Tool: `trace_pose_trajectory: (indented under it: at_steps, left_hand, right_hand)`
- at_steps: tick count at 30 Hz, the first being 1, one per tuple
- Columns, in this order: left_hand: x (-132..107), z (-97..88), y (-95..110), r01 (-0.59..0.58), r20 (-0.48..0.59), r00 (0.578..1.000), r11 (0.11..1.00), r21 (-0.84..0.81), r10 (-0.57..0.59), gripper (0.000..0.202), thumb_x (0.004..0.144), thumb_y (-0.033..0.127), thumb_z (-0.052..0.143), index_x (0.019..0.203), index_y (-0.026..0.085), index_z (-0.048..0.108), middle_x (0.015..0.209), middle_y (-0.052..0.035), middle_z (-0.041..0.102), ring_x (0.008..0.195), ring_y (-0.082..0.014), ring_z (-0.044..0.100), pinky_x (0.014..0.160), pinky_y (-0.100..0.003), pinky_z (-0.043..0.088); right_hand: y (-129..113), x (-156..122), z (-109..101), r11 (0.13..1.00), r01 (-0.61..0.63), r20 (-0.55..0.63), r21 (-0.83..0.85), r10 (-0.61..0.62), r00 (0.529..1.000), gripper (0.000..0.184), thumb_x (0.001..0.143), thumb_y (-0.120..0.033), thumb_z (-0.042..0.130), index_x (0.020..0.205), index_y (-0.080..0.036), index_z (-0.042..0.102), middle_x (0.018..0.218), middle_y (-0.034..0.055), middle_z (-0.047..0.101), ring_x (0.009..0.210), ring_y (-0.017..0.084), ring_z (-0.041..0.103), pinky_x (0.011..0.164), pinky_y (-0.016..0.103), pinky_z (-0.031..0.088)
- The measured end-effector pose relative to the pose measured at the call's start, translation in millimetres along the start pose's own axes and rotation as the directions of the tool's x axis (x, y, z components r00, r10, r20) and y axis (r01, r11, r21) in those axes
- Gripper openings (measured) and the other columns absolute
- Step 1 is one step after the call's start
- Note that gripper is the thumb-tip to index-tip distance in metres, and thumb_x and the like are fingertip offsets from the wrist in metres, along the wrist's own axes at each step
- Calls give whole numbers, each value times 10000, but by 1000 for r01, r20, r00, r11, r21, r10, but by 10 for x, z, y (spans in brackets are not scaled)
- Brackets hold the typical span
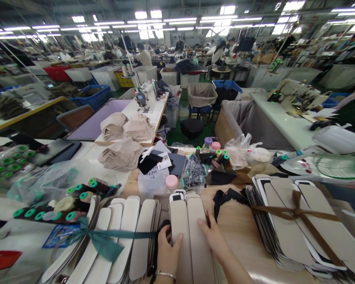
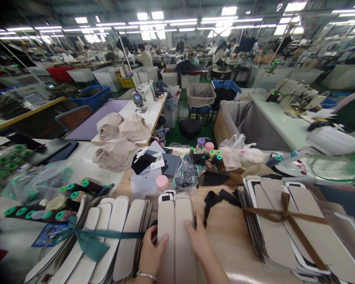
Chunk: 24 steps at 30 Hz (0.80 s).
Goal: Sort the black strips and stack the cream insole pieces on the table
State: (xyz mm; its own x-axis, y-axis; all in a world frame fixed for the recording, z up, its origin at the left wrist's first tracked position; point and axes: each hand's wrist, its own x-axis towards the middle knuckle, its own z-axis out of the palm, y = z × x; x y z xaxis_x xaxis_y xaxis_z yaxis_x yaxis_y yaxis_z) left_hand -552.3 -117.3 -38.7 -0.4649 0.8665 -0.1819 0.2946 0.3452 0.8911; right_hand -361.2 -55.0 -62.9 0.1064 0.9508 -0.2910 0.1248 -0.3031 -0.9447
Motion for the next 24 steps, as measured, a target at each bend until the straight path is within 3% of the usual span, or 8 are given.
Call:
trace_pose_trajectory:
  at_steps: [3, 5, 9, 13, 16, 20, 22, 24]
  left_hand:
    - [-8, -48, -13, -29, -12, 999, 998, 62, 30, 308, 701, 470, 648, 778, 199, 526, 798, -34, 560, 778, -228, 549, 758, -354, 438]
    - [7, -69, 5, -32, 19, 999, 997, 72, 31, 331, 717, 503, 628, 662, 212, 481, 648, 14, 489, 649, -187, 495, 661, -317, 403]
    - [41, -80, 47, 5, 75, 997, 1000, 29, -8, 365, 700, 539, 651, 737, 198, 522, 640, 26, 513, 622, -170, 505, 614, -278, 390]
    - [61, -117, 69, 38, 111, 993, 999, -23, -36, 412, 643, 561, 701, 702, 190, 529, 602, 31, 515, 589, -157, 480, 580, -260, 368]
    - [66, -240, 106, 62, 87, 995, 995, -83, -54, 459, 629, 610, 694, 696, 184, 535, 622, 23, 526, 618, -158, 480, 603, -261, 380]
    - [9, -415, 238, 128, 72, 991, 973, -192, -116, 488, 686, 656, 625, 812, 193, 535, 692, 16, 565, 662, -165, 533, 621, -257, 426]
    - [-44, -375, 339, 164, 101, 984, 959, -231, -144, 484, 743, 675, 544, 860, 207, 508, 701, 18, 585, 629, -163, 552, 589, -258, 443]
    - [-90, -212, 449, 170, 158, 978, 959, -229, -136, 482, 748, 684, 524, 832, 211, 490, 669, 22, 582, 581, -156, 546, 546, -252, 438]
  right_hand:
    - [18, -44, -84, 999, -30, -7, 38, 31, 1000, 554, 868, -453, 611, 1323, -171, 469, 1356, 126, 512, 1231, 267, 499, 1061, 502, 357]
    - [12, -83, -141, 998, -42, -20, 55, 43, 999, 512, 868, -458, 602, 1278, -166, 504, 1314, 117, 549, 1193, 255, 530, 1048, 484, 375]
    - [-20, -209, -150, 997, -41, 2, 71, 41, 999, 526, 837, -501, 590, 1238, -165, 542, 1285, 116, 577, 1184, 247, 540, 1053, 439, 384]
    - [-40, -335, -42, 998, -16, 34, 59, 14, 999, 666, 793, -540, 592, 1351, -197, 471, 1410, 93, 473, 1331, 251, 392, 1133, 391, 275]
    - [-51, -365, -19, 998, -11, 42, 54, 8, 999, 692, 795, -544, 576, 1380, -197, 442, 1443, 88, 432, 1361, 256, 343, 1151, 398, 227]
    - [-60, -353, -91, 998, -11, 64, 63, 7, 998, 635, 816, -546, 564, 1353, -219, 478, 1399, 71, 490, 1325, 246, 403, 1122, 390, 292]
    - [-46, -329, -136, 998, -4, 56, 66, 0, 998, 570, 841, -533, 562, 1318, -225, 511, 1373, 67, 519, 1304, 235, 433, 1103, 395, 324]
    - [-11, -267, -185, 998, 1, 25, 58, -3, 1000, 468, 875, -492, 566, 1245, -206, 560, 1308, 79, 571, 1238, 232, 499, 1071, 431, 361]
